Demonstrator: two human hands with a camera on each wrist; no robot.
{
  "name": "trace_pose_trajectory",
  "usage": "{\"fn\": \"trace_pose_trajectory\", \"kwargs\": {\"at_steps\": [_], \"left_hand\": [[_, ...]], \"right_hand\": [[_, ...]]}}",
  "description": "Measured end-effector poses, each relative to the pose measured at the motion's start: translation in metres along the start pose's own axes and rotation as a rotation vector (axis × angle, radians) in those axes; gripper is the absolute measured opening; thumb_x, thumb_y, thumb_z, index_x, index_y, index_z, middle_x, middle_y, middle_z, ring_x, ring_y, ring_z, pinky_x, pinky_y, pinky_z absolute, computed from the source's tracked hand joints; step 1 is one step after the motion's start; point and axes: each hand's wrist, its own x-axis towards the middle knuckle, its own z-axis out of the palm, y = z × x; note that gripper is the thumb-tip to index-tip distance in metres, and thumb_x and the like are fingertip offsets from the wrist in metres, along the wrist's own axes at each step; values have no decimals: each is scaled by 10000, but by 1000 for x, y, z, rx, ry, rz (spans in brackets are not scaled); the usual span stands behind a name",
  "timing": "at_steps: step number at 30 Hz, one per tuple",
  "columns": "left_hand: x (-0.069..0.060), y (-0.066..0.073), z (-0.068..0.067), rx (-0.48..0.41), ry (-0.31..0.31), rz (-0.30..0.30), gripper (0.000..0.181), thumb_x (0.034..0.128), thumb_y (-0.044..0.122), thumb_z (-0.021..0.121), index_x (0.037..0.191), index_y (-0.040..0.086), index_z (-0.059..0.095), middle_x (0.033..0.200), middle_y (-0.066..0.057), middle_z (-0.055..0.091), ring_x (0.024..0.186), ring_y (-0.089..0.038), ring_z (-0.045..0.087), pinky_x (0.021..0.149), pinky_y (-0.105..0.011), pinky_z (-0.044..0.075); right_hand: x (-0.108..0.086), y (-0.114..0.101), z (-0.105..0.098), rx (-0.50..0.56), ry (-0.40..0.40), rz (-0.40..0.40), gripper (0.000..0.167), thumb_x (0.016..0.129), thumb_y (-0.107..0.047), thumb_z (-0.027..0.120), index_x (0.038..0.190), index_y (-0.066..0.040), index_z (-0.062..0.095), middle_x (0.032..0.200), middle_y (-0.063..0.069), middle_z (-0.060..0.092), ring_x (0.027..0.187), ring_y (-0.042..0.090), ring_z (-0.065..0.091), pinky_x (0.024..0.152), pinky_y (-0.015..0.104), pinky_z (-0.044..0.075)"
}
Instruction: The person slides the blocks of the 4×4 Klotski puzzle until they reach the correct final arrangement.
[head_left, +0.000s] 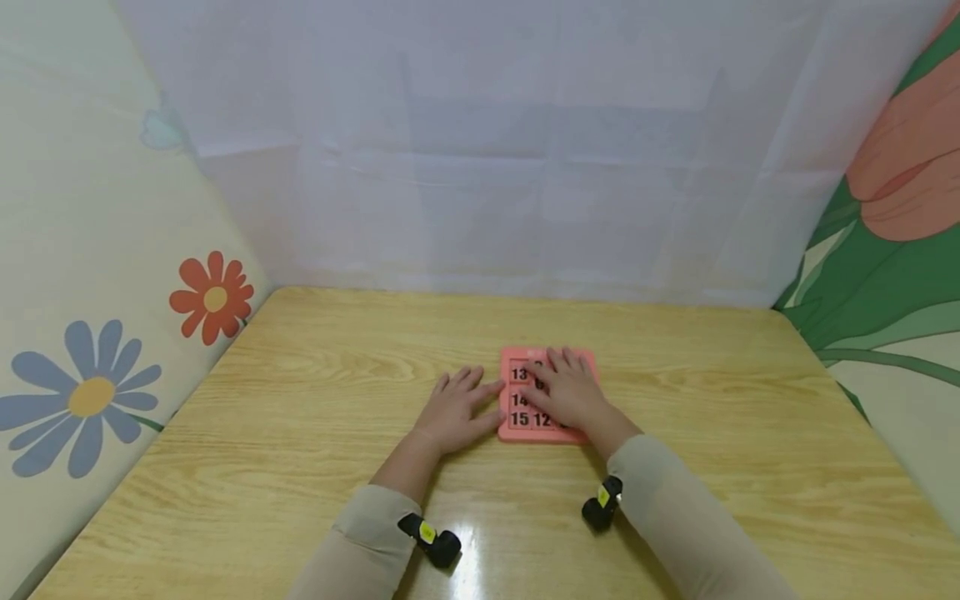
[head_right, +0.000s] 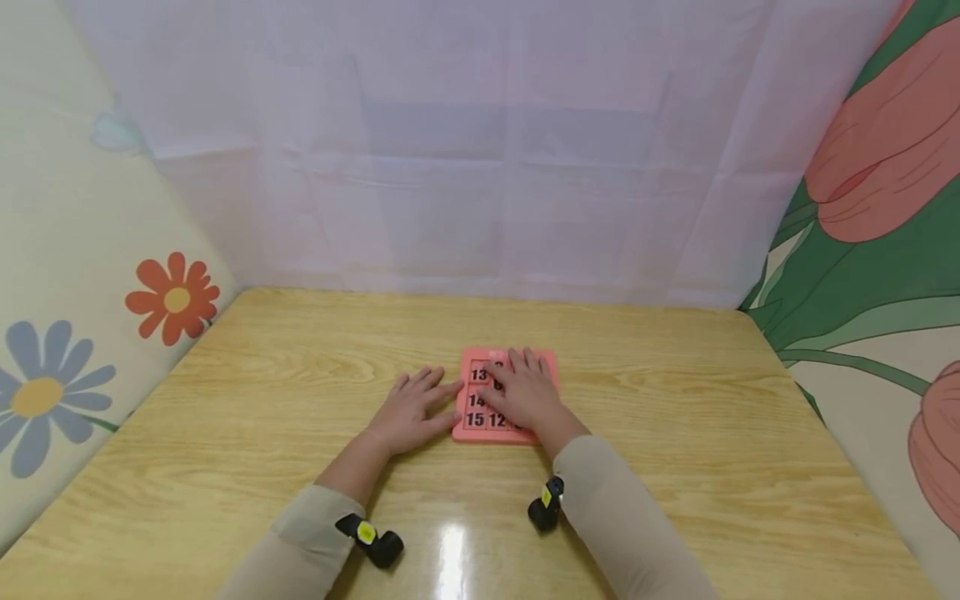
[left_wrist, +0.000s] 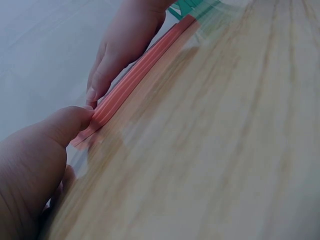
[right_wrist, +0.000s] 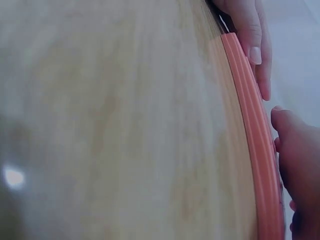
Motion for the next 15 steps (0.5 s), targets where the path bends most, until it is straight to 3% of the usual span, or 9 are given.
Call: {"fn": "trace_pose_trajectory", "kwargs": {"at_steps": [15], "left_hand": [[0,1,-1,-6,-1,-5,583,964,525,508,1480,260,449,1608,-140,284,1514,-351,178,1244,-551,72]], "right_hand": [[-12,-1,2,28,16,-28,586,1010,-559,379,1511,-256,398,1637,145,194,1524,383,80,1246,551,68]]}}
